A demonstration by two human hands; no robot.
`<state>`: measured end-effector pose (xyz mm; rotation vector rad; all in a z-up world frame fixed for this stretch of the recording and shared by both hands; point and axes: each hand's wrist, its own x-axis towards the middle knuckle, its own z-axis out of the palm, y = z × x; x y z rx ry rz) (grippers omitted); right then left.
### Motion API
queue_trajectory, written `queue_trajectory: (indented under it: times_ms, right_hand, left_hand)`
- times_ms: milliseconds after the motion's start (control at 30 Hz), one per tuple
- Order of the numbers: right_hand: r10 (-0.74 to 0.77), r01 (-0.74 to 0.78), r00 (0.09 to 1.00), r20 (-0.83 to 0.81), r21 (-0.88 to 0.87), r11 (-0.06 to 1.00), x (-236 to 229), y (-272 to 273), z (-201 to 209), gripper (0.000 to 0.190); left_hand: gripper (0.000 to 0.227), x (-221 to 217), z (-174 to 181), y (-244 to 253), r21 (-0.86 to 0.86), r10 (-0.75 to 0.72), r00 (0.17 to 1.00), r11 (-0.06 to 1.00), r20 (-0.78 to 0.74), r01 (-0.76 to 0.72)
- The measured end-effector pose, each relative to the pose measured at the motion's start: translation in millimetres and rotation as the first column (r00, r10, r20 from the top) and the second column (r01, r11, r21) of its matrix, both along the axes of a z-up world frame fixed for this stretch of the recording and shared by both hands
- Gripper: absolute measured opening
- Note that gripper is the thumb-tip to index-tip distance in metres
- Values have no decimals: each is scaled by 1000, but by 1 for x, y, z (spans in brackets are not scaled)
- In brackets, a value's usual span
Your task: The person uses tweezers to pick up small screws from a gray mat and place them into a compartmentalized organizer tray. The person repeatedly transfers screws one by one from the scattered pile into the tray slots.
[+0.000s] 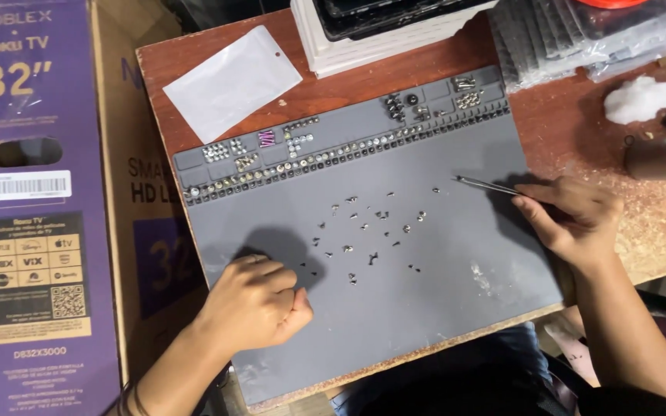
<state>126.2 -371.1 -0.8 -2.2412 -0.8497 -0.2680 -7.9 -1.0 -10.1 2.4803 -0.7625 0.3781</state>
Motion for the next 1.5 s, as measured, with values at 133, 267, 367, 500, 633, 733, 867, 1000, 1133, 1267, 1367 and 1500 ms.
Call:
queue_trajectory:
  times_ms: [133, 267, 367, 500, 633, 733, 867, 1000, 1133, 1267, 1367, 1500]
  right_hand:
    - [-20, 20, 1000, -2, -15, 1000, -4, -3, -3, 10]
    - [-26, 27, 999, 33, -36, 999, -4, -1, -1, 8]
    - [-22, 23, 999, 35, -39, 999, -7, 0, 1, 8]
    - [-21, 24, 998, 66, -40, 999, -11, -4, 0, 9]
    - [-43, 45, 998, 38, -45, 998, -15, -7, -1, 9]
    - [-8, 10, 999, 54, -49, 999, -14, -7, -1, 10]
    - [15, -12, 996, 88, -40, 999, -15, -9, -2, 11]
    - [-62, 65, 996, 69, -42, 997, -17, -9, -1, 9]
    - [-29, 32, 997, 77, -46, 998, -15, -8, -2, 11]
    - [-20, 24, 997, 76, -45, 999, -14, -10, -5, 10]
    - [-21, 25, 997, 77, -47, 999, -16, -5, 1, 9]
    - [-19, 21, 999, 39, -46, 999, -14, -7, -5, 11]
  left_hand:
    - [40, 1, 0, -1, 5, 0, 1000, 1000, -4, 0]
    - [40, 2, 2, -1, 4, -7, 1000, 1000, 11, 7]
    - [40, 2, 3, -1, -3, -11, 1000, 1000, 17, 11]
    - [39, 2, 2, -1, 1, -8, 1000, 1000, 25, 8]
    - [39, 2, 3, -1, -2, -20, 999, 1000, 32, 20]
    - [40, 2, 3, -1, 5, -14, 999, 1000, 32, 14]
    - [40, 1, 3, -1, 6, -14, 999, 1000, 33, 13]
    - [39, 2, 3, -1, 13, -17, 999, 1000, 39, 16]
    - [38, 1, 3, -1, 14, -19, 999, 1000, 38, 18]
    - [39, 1, 3, -2, 18, -15, 999, 1000, 41, 14]
    - [38, 1, 2, -3, 14, -8, 999, 1000, 38, 7]
    - [33, 0, 3, -3, -10, 54, 998, 999, 21, -53]
